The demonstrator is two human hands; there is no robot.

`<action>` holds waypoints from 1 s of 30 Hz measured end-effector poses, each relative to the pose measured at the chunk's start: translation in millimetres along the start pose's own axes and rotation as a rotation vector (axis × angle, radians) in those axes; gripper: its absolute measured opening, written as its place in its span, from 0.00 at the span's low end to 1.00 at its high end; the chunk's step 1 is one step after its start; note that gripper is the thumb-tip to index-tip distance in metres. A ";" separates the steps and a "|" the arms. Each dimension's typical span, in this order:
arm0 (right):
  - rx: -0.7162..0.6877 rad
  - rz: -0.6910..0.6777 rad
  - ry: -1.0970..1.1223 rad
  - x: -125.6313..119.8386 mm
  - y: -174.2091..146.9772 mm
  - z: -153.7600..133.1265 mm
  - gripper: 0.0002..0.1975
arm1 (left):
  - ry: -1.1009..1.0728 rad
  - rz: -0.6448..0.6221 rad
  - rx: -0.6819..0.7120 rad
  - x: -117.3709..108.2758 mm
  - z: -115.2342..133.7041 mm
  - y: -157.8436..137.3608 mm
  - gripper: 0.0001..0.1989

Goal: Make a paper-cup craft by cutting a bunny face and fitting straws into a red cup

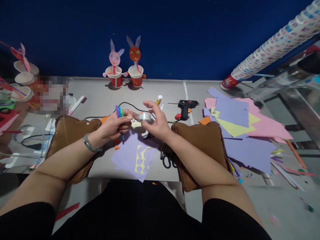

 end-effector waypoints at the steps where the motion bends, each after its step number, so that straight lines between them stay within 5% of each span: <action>1: -0.110 0.040 -0.104 -1.5 -2.4 -8.1 0.30 | -0.010 0.014 0.002 -0.2 -0.9 0.2 0.16; 5: -0.350 0.155 -0.358 -1.0 -12.7 -27.9 0.27 | -0.046 0.049 -0.002 1.3 -5.0 -0.7 0.16; 18: -0.400 0.286 -0.476 -3.8 -16.1 -34.1 0.01 | -0.125 0.135 -0.100 6.0 -18.0 -7.0 0.15; 23: -0.292 0.279 -0.264 -4.6 -11.4 -31.8 0.02 | -0.103 0.162 -0.098 4.9 -18.4 -5.4 0.16; 27: -0.014 0.277 0.092 -6.6 -4.6 -13.7 0.06 | -0.094 0.145 -0.063 5.0 -14.0 -3.2 0.13; 30: 0.168 0.148 0.362 -3.5 2.1 -1.8 0.12 | -0.163 0.194 -0.089 1.2 -12.1 -1.1 0.07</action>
Point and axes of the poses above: each hand's wrist, its own y-axis towards the middle knuckle, its own x-axis out of the palm, z = x × y, the point moved 5 cm from there along y, towards the middle knuckle, and after that the axes turned 10 degrees about -y, right-handed, at the moved point
